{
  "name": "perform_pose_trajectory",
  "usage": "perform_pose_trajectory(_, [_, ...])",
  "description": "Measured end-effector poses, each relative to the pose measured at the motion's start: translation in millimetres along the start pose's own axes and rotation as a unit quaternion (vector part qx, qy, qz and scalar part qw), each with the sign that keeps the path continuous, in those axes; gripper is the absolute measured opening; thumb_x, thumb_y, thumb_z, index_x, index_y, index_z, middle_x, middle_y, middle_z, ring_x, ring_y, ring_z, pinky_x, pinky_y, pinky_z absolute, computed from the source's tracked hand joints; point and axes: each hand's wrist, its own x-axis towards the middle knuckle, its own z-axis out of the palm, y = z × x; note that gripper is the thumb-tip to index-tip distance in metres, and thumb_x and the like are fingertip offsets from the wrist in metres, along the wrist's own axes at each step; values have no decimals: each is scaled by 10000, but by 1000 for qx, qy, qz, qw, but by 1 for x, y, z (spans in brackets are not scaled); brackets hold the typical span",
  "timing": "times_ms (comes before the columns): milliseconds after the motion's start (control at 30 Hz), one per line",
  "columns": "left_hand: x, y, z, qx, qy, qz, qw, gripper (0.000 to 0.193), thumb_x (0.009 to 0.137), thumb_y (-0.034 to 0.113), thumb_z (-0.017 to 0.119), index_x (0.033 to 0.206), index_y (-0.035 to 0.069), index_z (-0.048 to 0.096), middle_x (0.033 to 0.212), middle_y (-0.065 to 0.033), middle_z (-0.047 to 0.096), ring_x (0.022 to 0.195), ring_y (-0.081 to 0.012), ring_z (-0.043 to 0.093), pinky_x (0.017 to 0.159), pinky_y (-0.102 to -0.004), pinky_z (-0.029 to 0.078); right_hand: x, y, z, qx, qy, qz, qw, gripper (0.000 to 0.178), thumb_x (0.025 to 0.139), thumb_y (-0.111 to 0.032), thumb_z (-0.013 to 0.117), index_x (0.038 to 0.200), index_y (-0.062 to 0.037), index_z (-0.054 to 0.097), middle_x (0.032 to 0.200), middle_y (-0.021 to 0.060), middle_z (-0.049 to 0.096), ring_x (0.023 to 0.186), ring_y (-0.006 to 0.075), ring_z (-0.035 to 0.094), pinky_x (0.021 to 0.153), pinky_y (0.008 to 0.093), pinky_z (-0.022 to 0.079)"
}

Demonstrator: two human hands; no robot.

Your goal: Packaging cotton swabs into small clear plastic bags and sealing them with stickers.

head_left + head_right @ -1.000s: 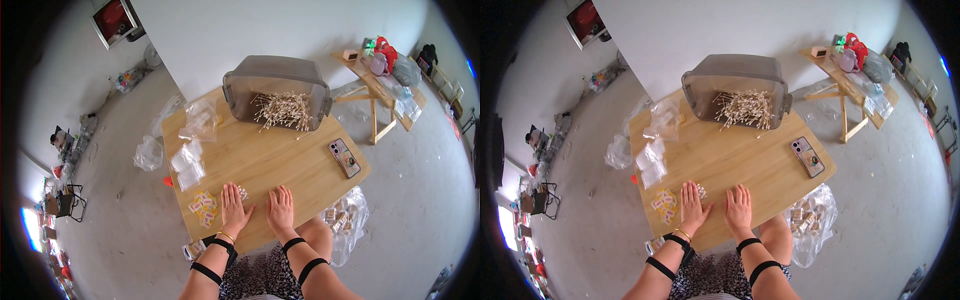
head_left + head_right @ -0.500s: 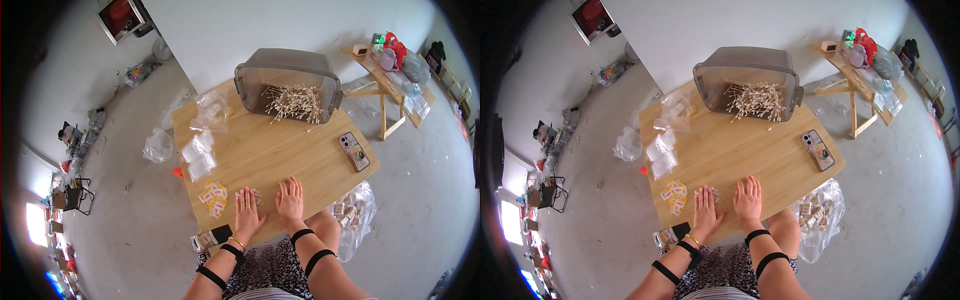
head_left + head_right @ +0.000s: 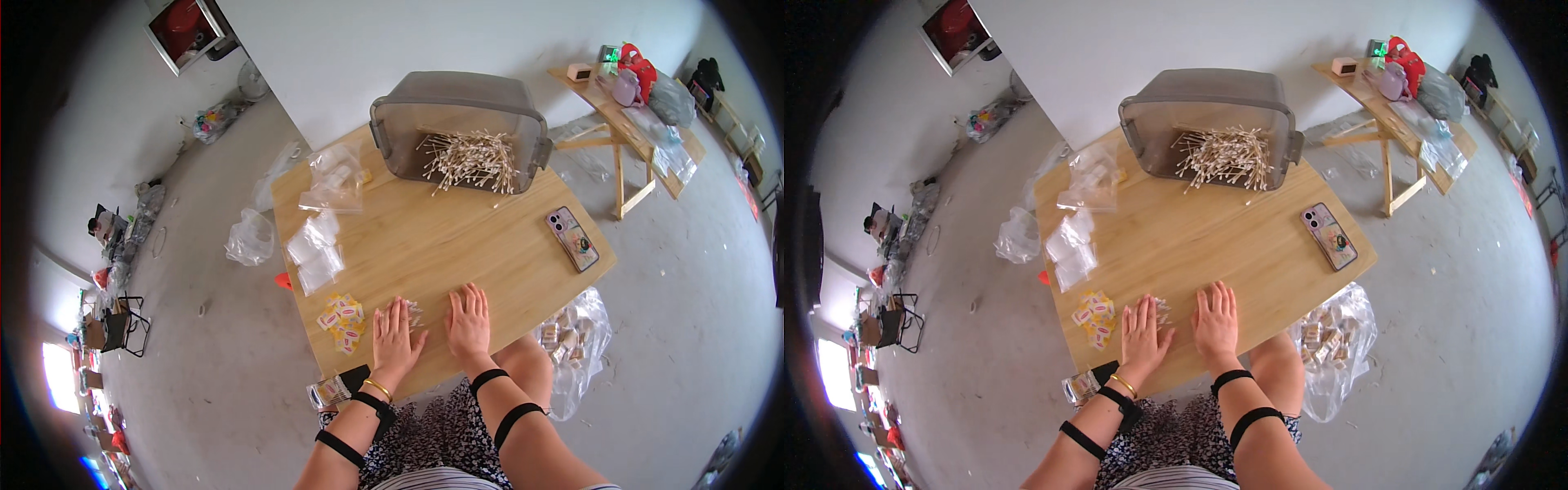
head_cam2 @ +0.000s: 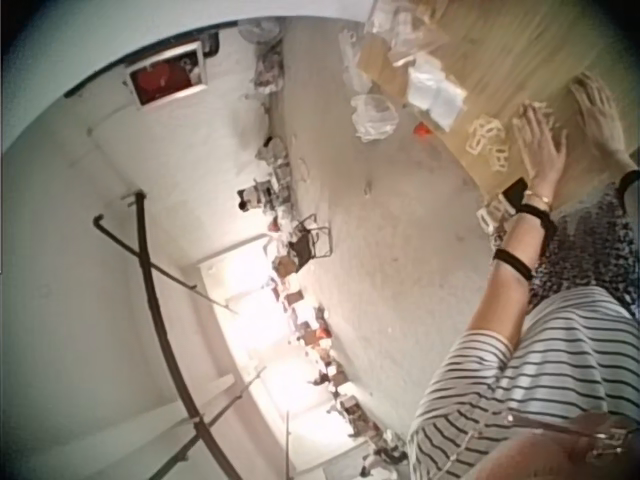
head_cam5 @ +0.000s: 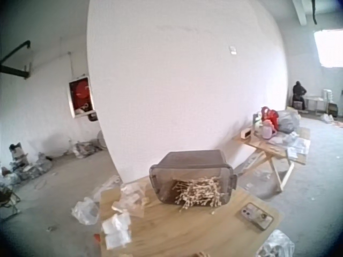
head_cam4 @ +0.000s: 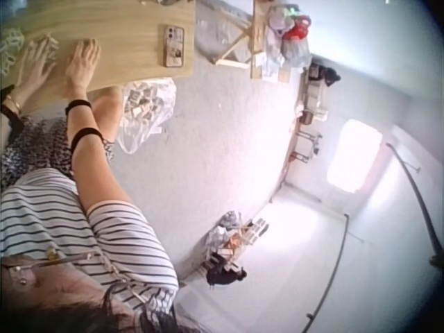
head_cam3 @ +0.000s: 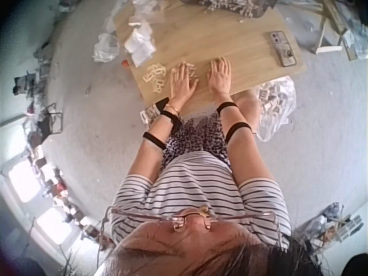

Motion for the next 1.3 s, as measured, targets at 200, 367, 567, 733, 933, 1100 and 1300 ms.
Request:
perform_pose_trajectory(200, [-15, -7, -10, 2, 27, 10, 1000, 933, 948, 582, 503, 1558, -49, 188, 1621, -197, 243, 1527, -326, 175, 1243, -541, 46, 0, -1, -2, 15, 5, -2, 1000, 399, 934, -183, 553, 1304, -34, 574, 1406, 188, 478, 1391, 339, 390, 1214, 468, 269])
perform_pose_trajectory(367, [-15, -8, 0, 19, 1, 23, 1000, 964, 937, 593, 513, 1559, -59, 171, 1635, -210, 206, 1536, -335, 147, 1238, -555, 23, 1, 1, 0, 7, 11, -2, 1000, 405, 935, -194, 548, 1307, -37, 577, 1400, 187, 484, 1392, 334, 391, 1215, 464, 270])
perform_pose_trajectory(567, [-15, -5, -4, 4, -13, 40, 999, 974, 938, 604, 504, 1559, -64, 163, 1635, -221, 199, 1534, -342, 152, 1238, -559, 18, 3, 1, -3, 9, 9, 0, 1000, 410, 933, -198, 546, 1310, -40, 577, 1398, 184, 486, 1397, 328, 388, 1220, 463, 262])
perform_pose_trajectory(733, [-27, -14, -6, -38, 17, 15, 999, 979, 949, 627, 471, 1560, -66, 149, 1641, -219, 179, 1538, -345, 135, 1237, -560, 19, 2, 3, -5, 14, -16, -40, 999, 483, 949, -246, 544, 1391, -53, 516, 1452, 180, 454, 1413, 327, 371, 1231, 472, 222])
perform_pose_trajectory(933, [-47, -38, -7, -56, 13, -65, 996, 1002, 955, 682, 386, 1566, -67, 126, 1659, -217, 111, 1554, -328, 42, 1234, -541, -11, -4, -3, -15, 25, -130, -179, 975, 745, 948, -404, 571, 1561, -87, 290, 1612, 186, 270, 1504, 327, 238, 1247, 486, 147])
perform_pose_trajectory(1100, [-42, -30, -2, -5, 7, -64, 998, 1009, 956, 714, 319, 1556, -83, 166, 1657, -221, 121, 1556, -318, 33, 1229, -550, -35, -5, -20, -5, 31, -175, -206, 962, 863, 919, -476, 589, 1582, -67, 219, 1634, 198, 218, 1531, 330, 171, 1254, 485, 113])
perform_pose_trajectory(1300, [-33, -19, 6, -42, 21, -72, 996, 987, 968, 686, 314, 1550, -96, 163, 1647, -251, 124, 1552, -345, 27, 1227, -554, -53, -8, -41, 16, -57, -174, -218, 959, 975, 865, -513, 645, 1578, -25, 193, 1638, 223, 187, 1539, 330, 143, 1253, 492, 89])
